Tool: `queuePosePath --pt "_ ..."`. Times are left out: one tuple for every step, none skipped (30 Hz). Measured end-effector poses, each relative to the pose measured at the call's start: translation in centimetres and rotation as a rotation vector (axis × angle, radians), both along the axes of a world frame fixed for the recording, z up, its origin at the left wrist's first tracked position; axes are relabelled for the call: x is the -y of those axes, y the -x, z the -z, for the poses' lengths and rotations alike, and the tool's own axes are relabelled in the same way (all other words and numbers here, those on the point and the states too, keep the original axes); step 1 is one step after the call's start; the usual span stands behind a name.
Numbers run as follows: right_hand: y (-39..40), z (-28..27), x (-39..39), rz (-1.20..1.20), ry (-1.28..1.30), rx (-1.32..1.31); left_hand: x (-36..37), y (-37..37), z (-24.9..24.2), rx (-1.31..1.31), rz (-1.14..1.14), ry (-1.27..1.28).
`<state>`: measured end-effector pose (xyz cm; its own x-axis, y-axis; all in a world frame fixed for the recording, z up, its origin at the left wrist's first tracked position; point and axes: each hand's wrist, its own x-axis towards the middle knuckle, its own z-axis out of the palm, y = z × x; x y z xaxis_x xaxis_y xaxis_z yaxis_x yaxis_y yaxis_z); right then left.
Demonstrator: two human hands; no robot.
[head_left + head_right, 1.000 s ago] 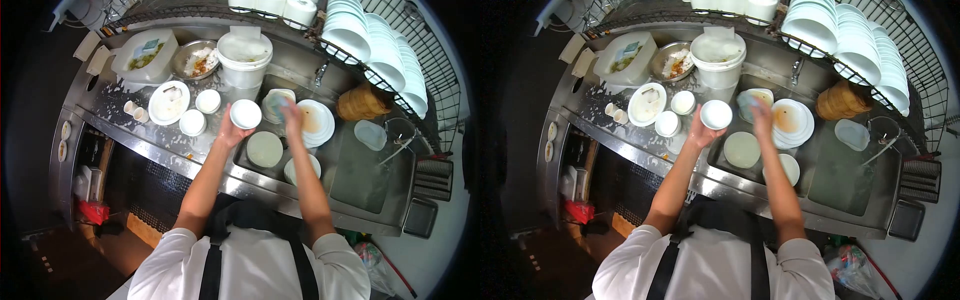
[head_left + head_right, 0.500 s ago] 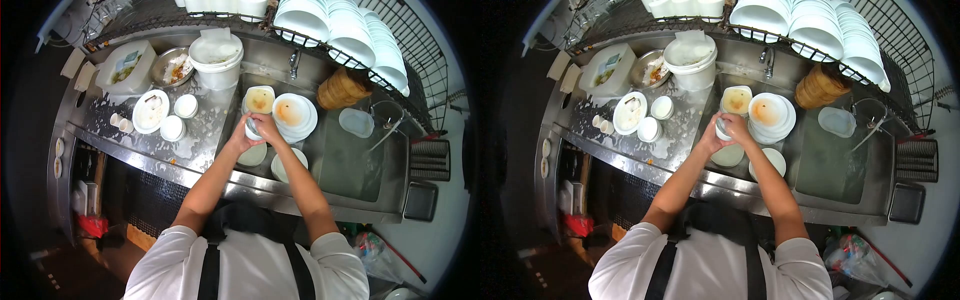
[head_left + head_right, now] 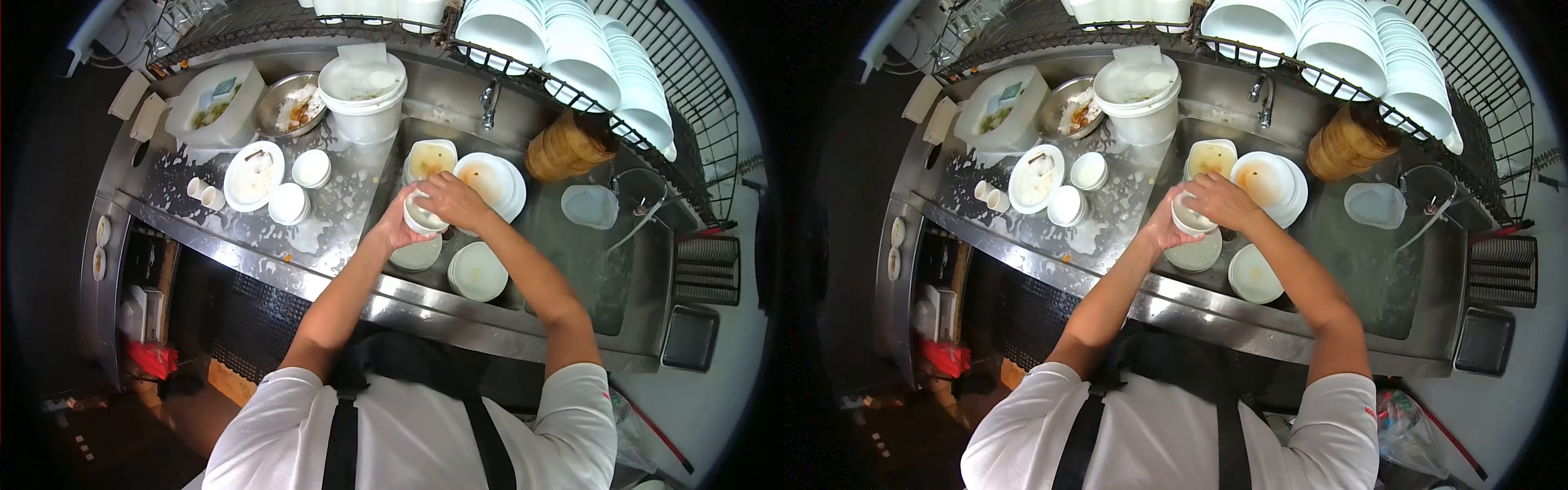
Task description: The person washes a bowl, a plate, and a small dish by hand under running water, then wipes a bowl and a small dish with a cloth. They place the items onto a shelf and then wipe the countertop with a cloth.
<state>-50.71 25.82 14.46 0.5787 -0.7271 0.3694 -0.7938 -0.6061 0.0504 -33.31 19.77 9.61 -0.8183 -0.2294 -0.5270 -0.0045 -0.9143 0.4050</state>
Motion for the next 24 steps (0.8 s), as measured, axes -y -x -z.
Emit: queuePosePath --pt "-0.2 0.1 0.0 0.072 -0.061 -0.026 0.3 0.1 0.1 0.016 -0.055 0.049" --pt "-0.5 0.4 -0.1 0.171 -0.194 0.010 0.6 0.1 0.1 0.052 -0.102 0.091" --pt "-1.0 1.0 -0.2 0.268 -0.327 0.043 0.9 0.2 0.1 0.087 -0.151 0.132" --pt "-1.5 1.8 -0.3 0.365 -0.459 0.074 1.1 0.3 0.3 0.120 -0.200 0.174" --pt "-2.2 3.7 0.0 0.476 -0.524 0.183 1.3 0.7 1.8 0.109 -0.240 0.225" --pt "-2.9 4.3 0.5 0.513 -0.666 0.569 1.2 0.9 2.2 0.138 -0.290 0.251" --pt "-3.6 4.8 1.1 0.540 -0.798 0.964 0.8 0.9 2.4 0.168 -0.336 0.277" --pt "-4.1 5.2 1.4 0.552 -0.918 1.366 0.7 0.9 2.7 0.200 -0.383 0.303" --pt "-4.2 5.5 1.5 0.474 -0.932 1.394 0.8 0.7 2.1 0.216 -0.365 0.300" --pt "-3.6 5.7 1.5 0.484 -0.955 1.164 0.9 0.4 1.6 0.234 -0.352 0.297" --pt "-2.8 5.8 1.2 0.486 -0.974 0.934 0.8 -0.2 1.1 0.255 -0.341 0.289" --pt "-2.5 4.9 1.0 0.483 -0.980 0.708 1.0 -0.7 0.9 0.223 -0.277 0.258" --pt "-2.4 4.0 0.8 0.471 -0.789 0.550 1.2 -1.2 0.7 0.192 -0.206 0.226" --pt "-2.2 3.2 0.4 0.459 -0.600 0.395 1.0 -1.5 0.6 0.161 -0.131 0.189" --pt "-2.2 2.8 0.2 0.444 -0.411 0.238 0.7 -1.3 0.6 0.129 -0.126 0.130" --pt "-2.6 3.0 0.0 0.480 -0.359 0.332 0.3 -0.9 0.6 0.097 -0.119 0.068" --pt "-3.3 2.9 0.5 0.513 -0.298 0.421 0.0 -0.4 0.4 0.060 -0.117 0.014" --pt "-3.7 2.7 1.1 0.541 -0.231 0.506 0.0 0.1 0.3 0.036 -0.141 0.020" --pt "-3.9 2.8 1.2 0.508 -0.220 0.629 0.0 0.4 0.1 0.011 -0.169 0.027" --pt "-3.9 3.5 1.5 0.481 -0.361 0.769 0.2 0.4 0.0 -0.014 -0.201 0.034" --pt "-3.9 4.9 1.7 0.453 -0.506 0.910 0.5 0.2 0.2 0.007 -0.220 0.028" --pt "-3.9 6.4 1.7 0.424 -0.652 1.052 1.1 0.0 0.5 0.029 -0.236 0.021" --pt "-3.6 7.8 1.6 0.402 -0.732 1.171 1.6 -0.1 0.9 0.049 -0.252 0.015" --pt "-3.3 6.9 1.4 0.387 -0.714 0.897 1.8 -0.5 1.0 0.019 -0.252 0.008"
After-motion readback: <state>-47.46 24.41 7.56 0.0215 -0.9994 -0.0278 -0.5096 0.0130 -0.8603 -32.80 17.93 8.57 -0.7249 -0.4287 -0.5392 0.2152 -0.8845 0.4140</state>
